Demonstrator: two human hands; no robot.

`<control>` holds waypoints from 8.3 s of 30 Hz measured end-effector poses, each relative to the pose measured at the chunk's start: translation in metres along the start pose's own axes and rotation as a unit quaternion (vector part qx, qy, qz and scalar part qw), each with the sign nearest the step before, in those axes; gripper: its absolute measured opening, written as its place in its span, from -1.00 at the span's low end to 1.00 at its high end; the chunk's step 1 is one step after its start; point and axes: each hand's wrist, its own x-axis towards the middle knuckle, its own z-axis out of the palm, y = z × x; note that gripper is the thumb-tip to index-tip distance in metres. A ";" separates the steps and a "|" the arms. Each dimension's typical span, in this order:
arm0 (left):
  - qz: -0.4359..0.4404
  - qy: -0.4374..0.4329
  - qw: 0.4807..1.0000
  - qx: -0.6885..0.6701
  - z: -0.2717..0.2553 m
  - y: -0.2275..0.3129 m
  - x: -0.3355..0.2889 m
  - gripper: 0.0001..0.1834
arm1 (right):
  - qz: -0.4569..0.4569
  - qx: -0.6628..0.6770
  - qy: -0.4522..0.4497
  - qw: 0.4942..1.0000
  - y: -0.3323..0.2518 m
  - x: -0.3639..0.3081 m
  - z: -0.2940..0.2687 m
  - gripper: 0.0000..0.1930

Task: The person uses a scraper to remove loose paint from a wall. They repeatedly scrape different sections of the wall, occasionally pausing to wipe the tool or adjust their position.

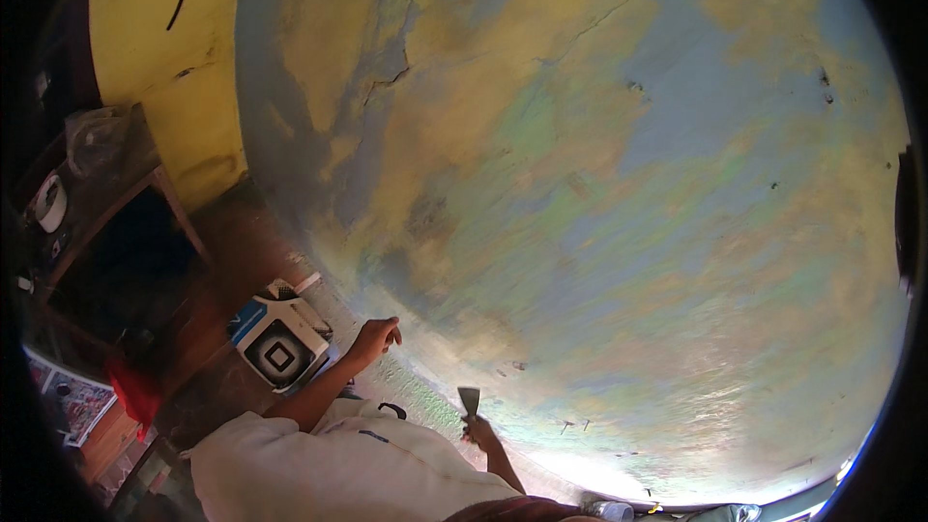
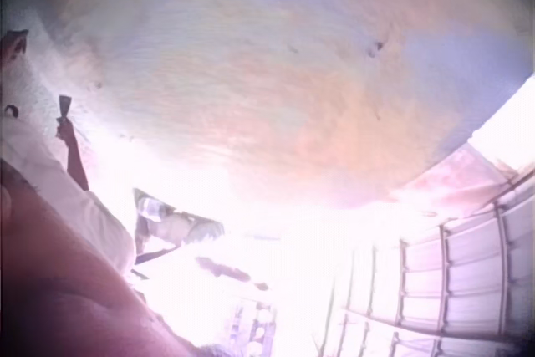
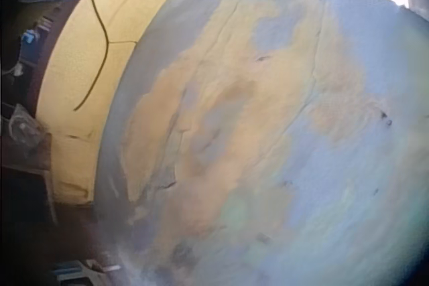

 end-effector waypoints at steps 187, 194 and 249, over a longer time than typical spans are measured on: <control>0.212 -0.276 0.937 0.039 0.110 0.270 0.053 -0.68 | -0.439 0.271 -0.068 0.854 -0.406 -0.239 0.123 -0.55; 0.264 -0.283 0.922 -0.016 0.156 0.318 0.074 -0.65 | -0.482 0.273 0.062 0.830 -0.463 -0.251 0.110 -0.58; 0.237 -0.281 0.927 -0.072 0.191 0.360 0.075 -0.67 | -0.489 0.289 0.021 0.823 -0.503 -0.291 0.079 -0.66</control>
